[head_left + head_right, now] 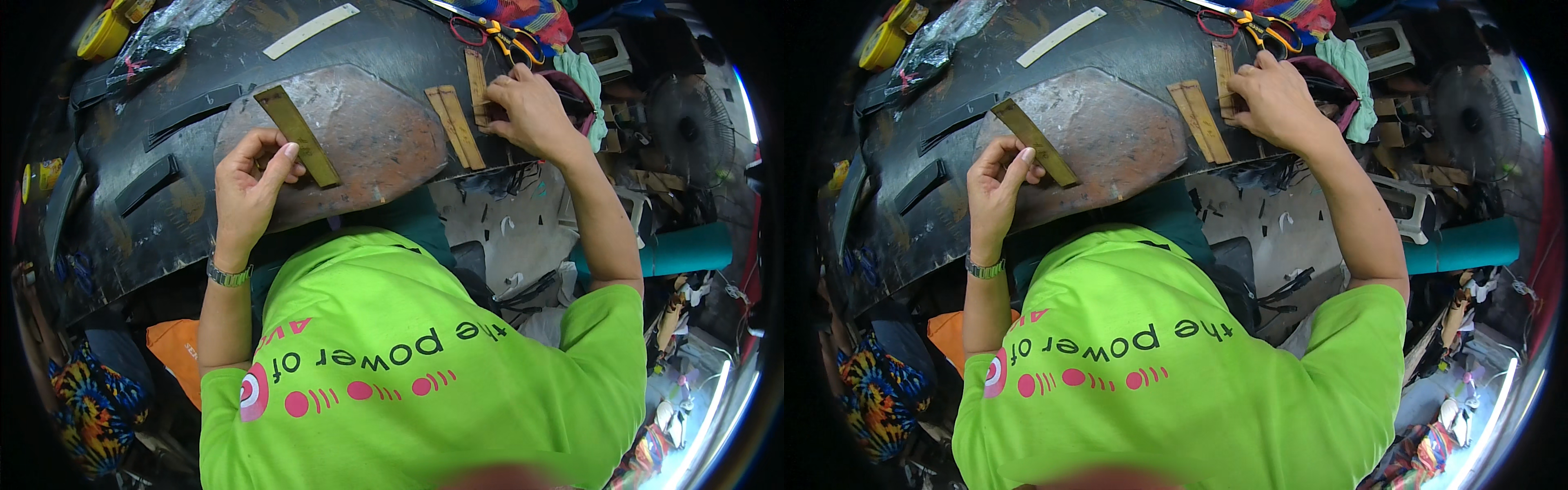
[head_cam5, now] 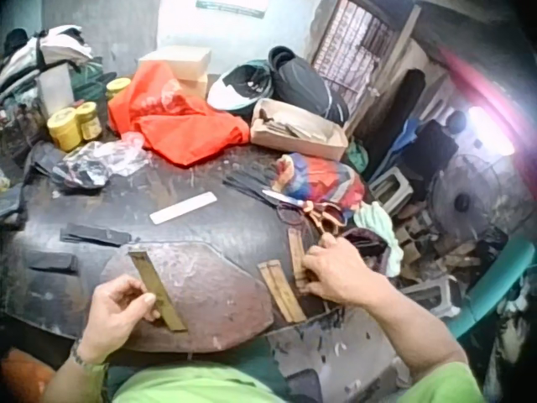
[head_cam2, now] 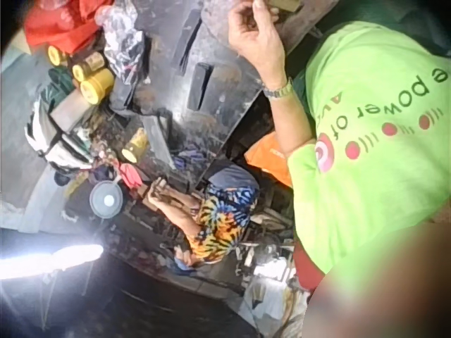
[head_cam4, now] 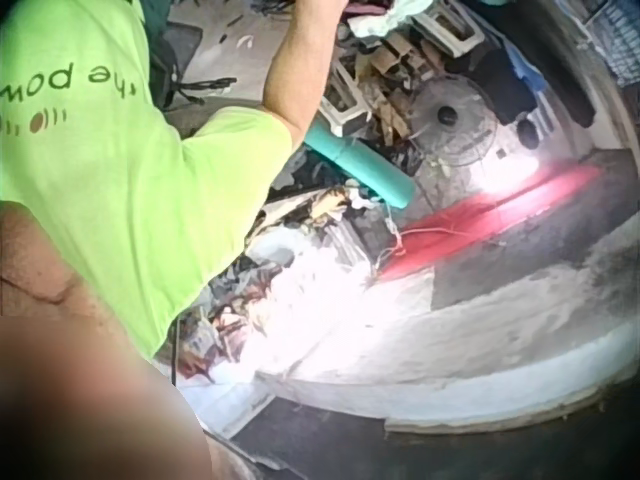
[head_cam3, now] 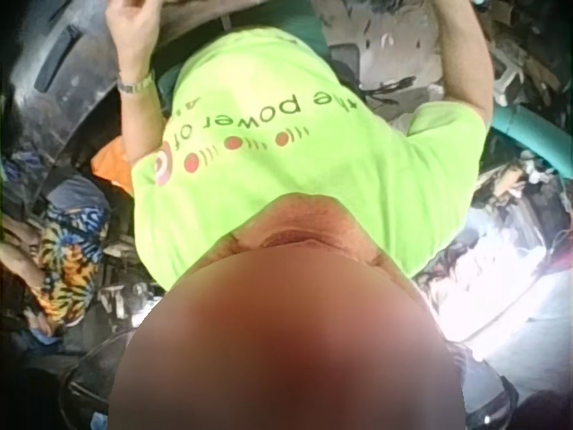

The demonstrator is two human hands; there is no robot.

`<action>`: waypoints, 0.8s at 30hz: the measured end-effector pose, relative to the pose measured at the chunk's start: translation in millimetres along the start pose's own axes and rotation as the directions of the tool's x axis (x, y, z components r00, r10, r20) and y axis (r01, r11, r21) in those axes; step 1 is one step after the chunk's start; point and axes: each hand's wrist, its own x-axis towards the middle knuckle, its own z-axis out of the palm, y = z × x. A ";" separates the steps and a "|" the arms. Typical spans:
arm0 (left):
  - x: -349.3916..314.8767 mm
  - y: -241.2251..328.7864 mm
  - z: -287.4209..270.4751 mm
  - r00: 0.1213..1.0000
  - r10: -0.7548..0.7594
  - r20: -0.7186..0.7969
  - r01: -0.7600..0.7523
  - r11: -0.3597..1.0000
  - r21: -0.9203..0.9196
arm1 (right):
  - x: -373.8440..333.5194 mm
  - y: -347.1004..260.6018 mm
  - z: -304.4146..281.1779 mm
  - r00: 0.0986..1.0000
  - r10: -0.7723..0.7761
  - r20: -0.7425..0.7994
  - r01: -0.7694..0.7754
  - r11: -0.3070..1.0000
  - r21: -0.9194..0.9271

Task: The person measures and cuts black rubber strips using a wooden ruler and yellow-handled scissors. They repeatedly align the ruler, mark the strip, and trim it to length, placing finished pieces on the workbench.

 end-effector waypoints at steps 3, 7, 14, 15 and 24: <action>-0.5 0.5 5.7 1.000 0.010 -0.008 -0.009 0.997 0.073 | -14.2 6.4 14.4 0.993 0.028 -0.116 -0.024 0.999 0.028; -1.5 2.5 5.9 1.000 -0.011 -0.016 0.012 0.996 0.088 | -17.3 1.4 20.0 0.973 0.052 -0.223 -0.049 0.999 0.019; -3.4 3.0 7.9 1.000 0.007 -0.025 -0.004 0.991 0.134 | -37.2 -50.5 25.9 0.965 0.236 -0.119 -0.183 0.920 0.346; -3.4 3.1 7.9 0.999 0.002 -0.033 0.003 0.991 0.137 | -37.6 -54.9 28.8 0.962 0.243 -0.120 -0.186 0.914 0.361; -3.7 2.7 7.9 1.000 0.011 -0.028 -0.007 0.990 0.142 | -42.0 -49.5 33.7 0.918 0.395 0.021 -0.307 0.679 0.667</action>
